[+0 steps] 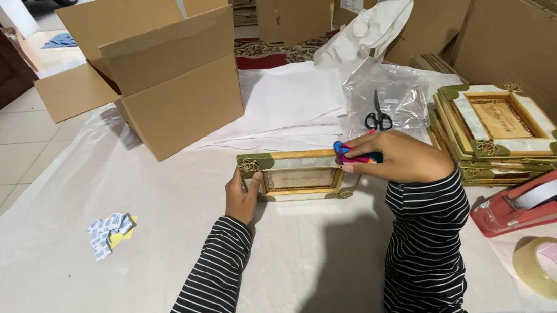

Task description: Applying adhesive tape to the edges of a picture frame and attaching a cardboard backing for shipping.

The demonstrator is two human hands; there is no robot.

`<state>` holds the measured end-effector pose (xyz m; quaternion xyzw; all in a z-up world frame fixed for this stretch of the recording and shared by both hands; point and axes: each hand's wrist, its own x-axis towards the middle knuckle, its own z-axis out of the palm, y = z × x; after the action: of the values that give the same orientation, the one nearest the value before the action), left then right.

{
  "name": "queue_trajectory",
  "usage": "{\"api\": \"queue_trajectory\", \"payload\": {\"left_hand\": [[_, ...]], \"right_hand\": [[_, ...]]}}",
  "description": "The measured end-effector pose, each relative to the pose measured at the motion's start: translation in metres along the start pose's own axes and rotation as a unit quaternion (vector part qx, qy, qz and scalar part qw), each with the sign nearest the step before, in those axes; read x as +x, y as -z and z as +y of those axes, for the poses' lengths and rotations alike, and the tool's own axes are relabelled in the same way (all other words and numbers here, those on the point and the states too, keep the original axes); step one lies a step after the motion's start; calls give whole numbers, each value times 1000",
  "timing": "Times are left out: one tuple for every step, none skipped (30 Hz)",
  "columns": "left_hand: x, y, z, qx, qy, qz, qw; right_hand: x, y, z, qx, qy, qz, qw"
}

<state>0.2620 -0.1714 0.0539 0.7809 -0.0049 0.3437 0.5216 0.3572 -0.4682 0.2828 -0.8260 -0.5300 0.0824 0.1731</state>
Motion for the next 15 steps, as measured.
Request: {"api": "queue_trajectory", "payload": {"left_hand": [[0, 1, -3, 3, 1, -1, 1000], [0, 2, -6, 11, -3, 1, 1000], [1, 0, -10, 16, -7, 2, 1000], [0, 1, -14, 16, -7, 0, 1000], [0, 1, -18, 17, -11, 2, 1000], [-1, 2, -22, 18, -15, 5, 1000], [0, 2, -22, 20, -17, 2, 1000], [0, 3, -21, 23, -19, 4, 1000], [-1, 3, -21, 25, -20, 7, 999], [-1, 3, -21, 26, -21, 5, 999], [-1, 2, -20, 24, -24, 10, 999], [-1, 2, -20, 22, -27, 15, 999], [-1, 2, -21, 22, -28, 13, 999], [-2, 2, -22, 24, -27, 13, 999], [-2, 2, -24, 25, -27, 16, 999]], "right_hand": [[5, -3, -8, 3, 1, 1, 1000], [10, -7, -15, 11, 37, -17, 999], [13, -9, -22, 17, 70, -35, 997], [20, -17, -31, 19, 69, -34, 997], [26, -25, -40, 7, 123, -40, 992], [32, -33, -49, -5, 177, -45, 983], [38, -44, -50, -4, 176, -42, 983], [45, -56, -51, -33, 181, -43, 982], [51, -68, -51, -62, 185, -46, 980], [52, -68, -48, -61, 184, -44, 980], [53, -69, -45, -52, 191, -41, 979], [54, -69, -42, -43, 197, -38, 979], [49, -58, -44, -42, 195, -37, 979], [44, -47, -47, -11, 191, -46, 981], [39, -36, -50, 20, 187, -56, 981]]}}
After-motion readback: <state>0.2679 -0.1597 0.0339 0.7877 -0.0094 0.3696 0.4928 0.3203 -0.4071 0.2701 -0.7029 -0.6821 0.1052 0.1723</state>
